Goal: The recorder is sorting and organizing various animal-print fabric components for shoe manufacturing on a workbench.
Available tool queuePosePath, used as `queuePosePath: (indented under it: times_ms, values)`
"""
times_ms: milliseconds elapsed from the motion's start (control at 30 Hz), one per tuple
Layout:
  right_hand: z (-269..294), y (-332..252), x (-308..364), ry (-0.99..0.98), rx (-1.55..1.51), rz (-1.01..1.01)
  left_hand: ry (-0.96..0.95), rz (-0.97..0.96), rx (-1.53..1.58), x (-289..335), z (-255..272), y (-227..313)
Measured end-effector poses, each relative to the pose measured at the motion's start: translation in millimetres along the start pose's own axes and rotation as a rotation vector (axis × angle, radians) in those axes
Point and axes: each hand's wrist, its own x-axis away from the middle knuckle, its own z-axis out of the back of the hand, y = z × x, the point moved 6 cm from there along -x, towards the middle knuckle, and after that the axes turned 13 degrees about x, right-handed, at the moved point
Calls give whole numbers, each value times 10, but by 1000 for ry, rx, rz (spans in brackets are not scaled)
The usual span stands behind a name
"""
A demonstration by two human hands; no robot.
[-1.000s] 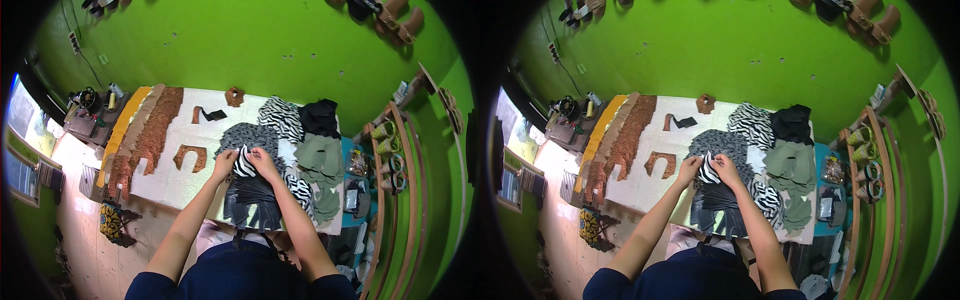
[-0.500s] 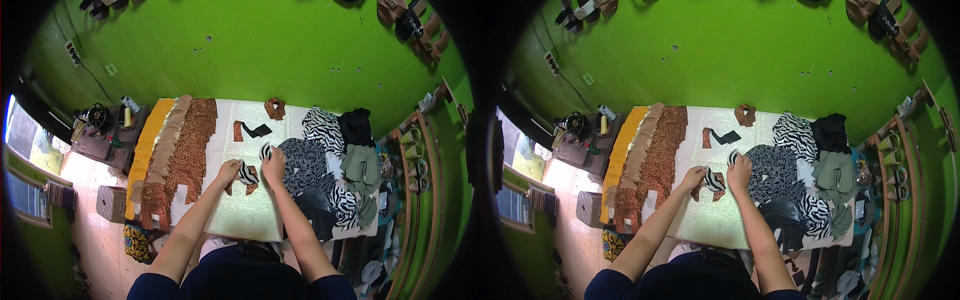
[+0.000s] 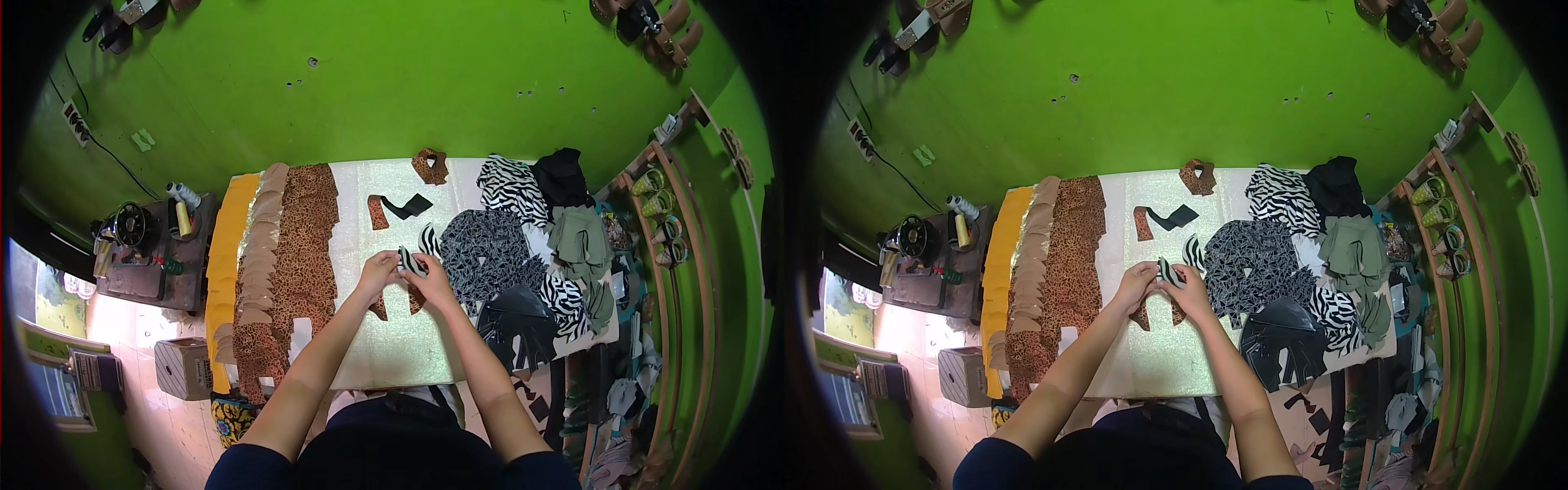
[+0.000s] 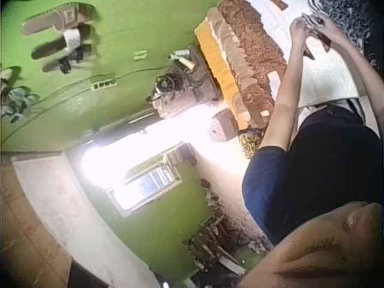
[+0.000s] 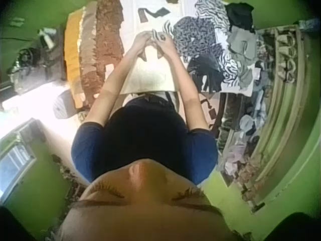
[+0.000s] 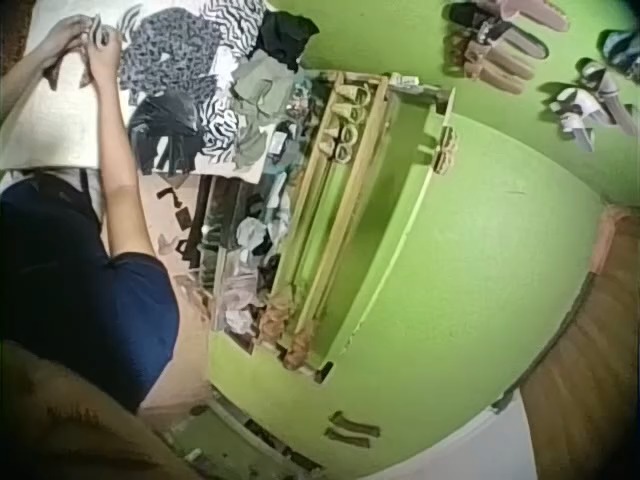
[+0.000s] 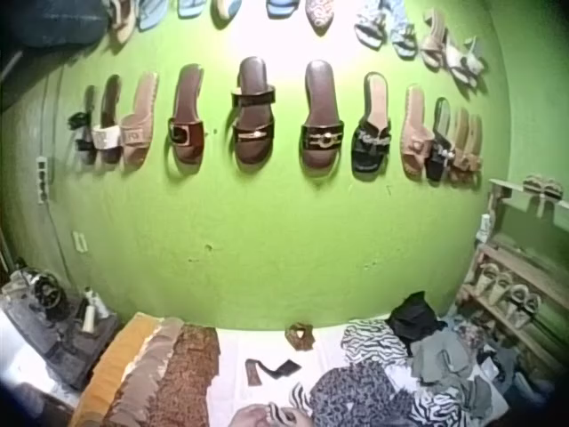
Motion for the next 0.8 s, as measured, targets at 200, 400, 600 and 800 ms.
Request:
queuePosePath:
  times_ms: [200,400,600,800]
  values:
    - [-7,-65,-16,39,106,92,22,-97,-115,-48,114,85]
    - [2,-169,-47,35,158,85,24,-123,-150,-42,33,113]
    - [245,-68,-139,323,406,12,25,-278,-474,-84,225,227]
    - [-33,-81,-198,-184,-146,29,-161,-387,-811,-51,110,339]
